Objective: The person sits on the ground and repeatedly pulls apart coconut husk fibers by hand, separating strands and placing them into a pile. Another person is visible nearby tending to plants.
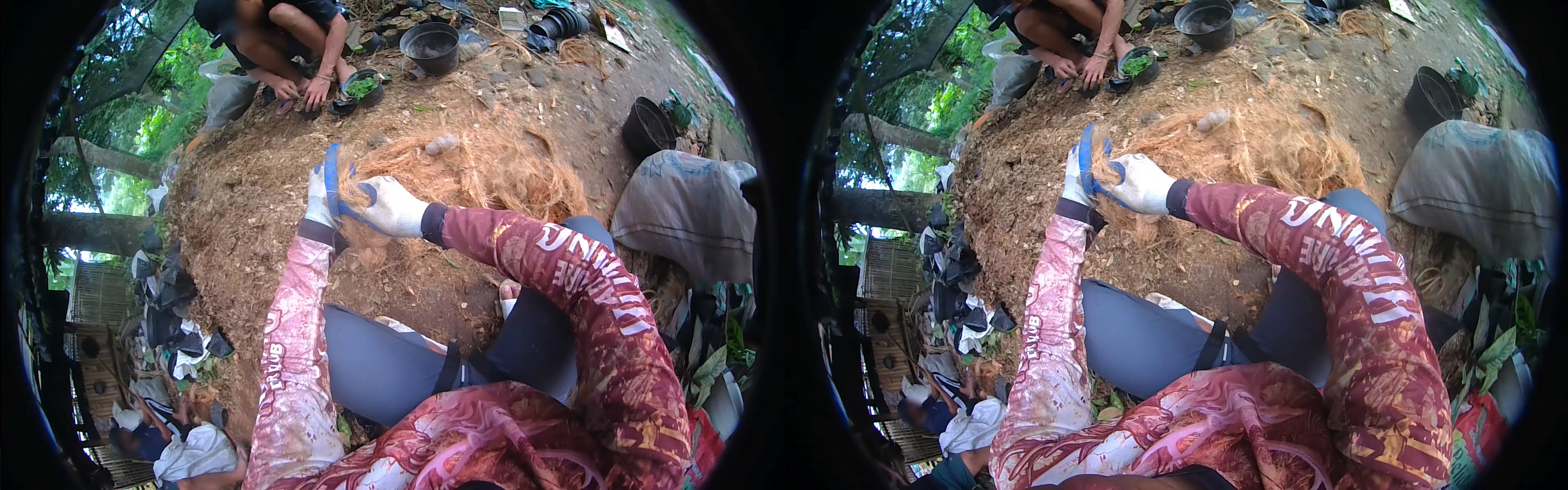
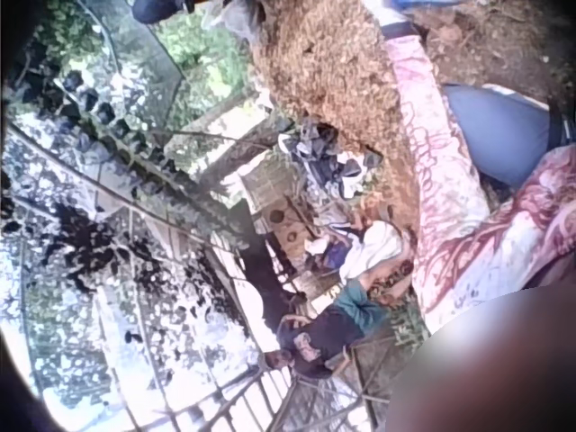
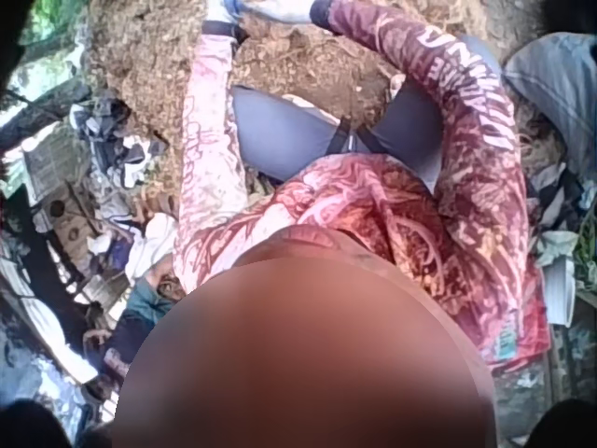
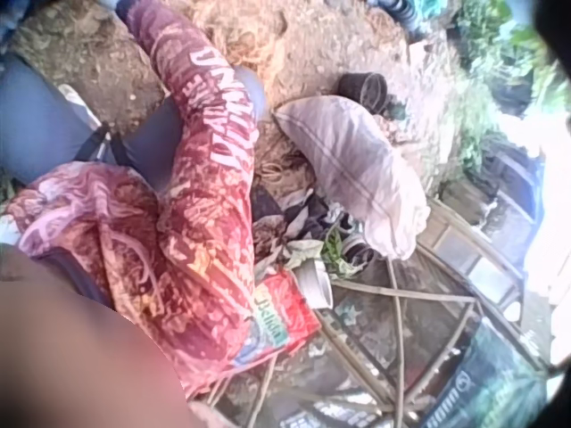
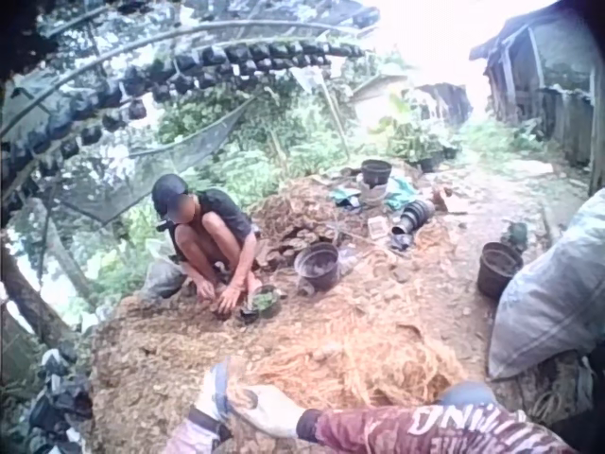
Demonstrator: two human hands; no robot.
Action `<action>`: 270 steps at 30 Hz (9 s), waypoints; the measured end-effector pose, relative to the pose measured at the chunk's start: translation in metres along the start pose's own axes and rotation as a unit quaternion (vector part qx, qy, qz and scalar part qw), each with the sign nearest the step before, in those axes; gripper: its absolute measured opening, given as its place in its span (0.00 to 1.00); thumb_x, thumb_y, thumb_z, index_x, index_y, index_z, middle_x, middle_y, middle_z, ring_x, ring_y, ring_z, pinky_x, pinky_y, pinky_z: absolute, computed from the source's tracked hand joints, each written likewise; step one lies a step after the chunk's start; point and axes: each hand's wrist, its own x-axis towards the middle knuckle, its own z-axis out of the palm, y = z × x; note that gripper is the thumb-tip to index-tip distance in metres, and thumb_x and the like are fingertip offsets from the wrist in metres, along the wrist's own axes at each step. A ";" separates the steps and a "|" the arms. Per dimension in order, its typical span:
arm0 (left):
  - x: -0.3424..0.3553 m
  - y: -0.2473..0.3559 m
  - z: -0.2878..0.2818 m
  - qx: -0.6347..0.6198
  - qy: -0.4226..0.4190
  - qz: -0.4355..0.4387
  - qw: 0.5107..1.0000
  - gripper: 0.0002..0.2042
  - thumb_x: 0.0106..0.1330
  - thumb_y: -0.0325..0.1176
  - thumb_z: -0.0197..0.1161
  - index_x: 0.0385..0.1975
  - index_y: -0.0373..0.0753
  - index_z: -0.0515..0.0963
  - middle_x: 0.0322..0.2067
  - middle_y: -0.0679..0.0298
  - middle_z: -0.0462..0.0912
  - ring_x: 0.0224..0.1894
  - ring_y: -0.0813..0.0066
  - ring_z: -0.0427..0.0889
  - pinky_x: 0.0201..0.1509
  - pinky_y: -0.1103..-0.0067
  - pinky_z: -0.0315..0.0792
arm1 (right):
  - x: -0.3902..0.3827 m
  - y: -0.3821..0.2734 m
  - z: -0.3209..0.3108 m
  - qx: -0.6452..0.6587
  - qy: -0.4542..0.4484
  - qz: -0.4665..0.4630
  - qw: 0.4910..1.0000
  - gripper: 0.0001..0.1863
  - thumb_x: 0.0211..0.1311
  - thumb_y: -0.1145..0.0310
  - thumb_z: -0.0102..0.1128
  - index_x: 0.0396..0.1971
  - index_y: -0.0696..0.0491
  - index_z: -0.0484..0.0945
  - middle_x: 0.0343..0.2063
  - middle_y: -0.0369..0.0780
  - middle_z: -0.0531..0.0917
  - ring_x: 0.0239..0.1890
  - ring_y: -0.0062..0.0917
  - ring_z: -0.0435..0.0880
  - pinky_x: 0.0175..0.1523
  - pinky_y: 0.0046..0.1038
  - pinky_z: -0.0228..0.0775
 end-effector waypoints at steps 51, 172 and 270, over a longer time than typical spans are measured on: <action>0.049 -0.006 0.009 0.233 0.207 0.148 0.938 0.22 0.72 0.48 0.61 0.25 0.34 0.83 0.17 0.72 0.78 0.19 0.77 0.73 0.27 0.72 0.68 | 0.012 0.020 -0.030 -0.073 0.111 0.045 0.990 0.26 0.67 0.45 0.59 0.31 0.57 0.82 0.22 0.50 0.83 0.29 0.42 0.85 0.36 0.40 0.73; 0.030 -0.032 0.028 0.070 0.109 0.181 0.975 0.23 0.74 0.53 0.58 0.45 0.35 0.80 0.35 0.66 0.82 0.35 0.79 0.76 0.40 0.76 0.73 | 0.020 0.038 -0.048 -0.003 0.077 0.045 0.996 0.40 0.59 0.34 0.63 0.53 0.58 0.80 0.44 0.52 0.85 0.48 0.39 0.85 0.53 0.37 0.74; -0.035 0.022 0.029 0.104 -0.010 0.063 0.993 0.17 0.62 0.36 0.73 0.48 0.36 0.82 0.38 0.64 0.86 0.35 0.77 0.84 0.36 0.79 0.78 | 0.024 0.038 -0.123 0.060 0.103 0.079 0.990 0.19 0.61 0.56 0.70 0.45 0.54 0.83 0.33 0.38 0.85 0.34 0.22 0.81 0.40 0.27 0.74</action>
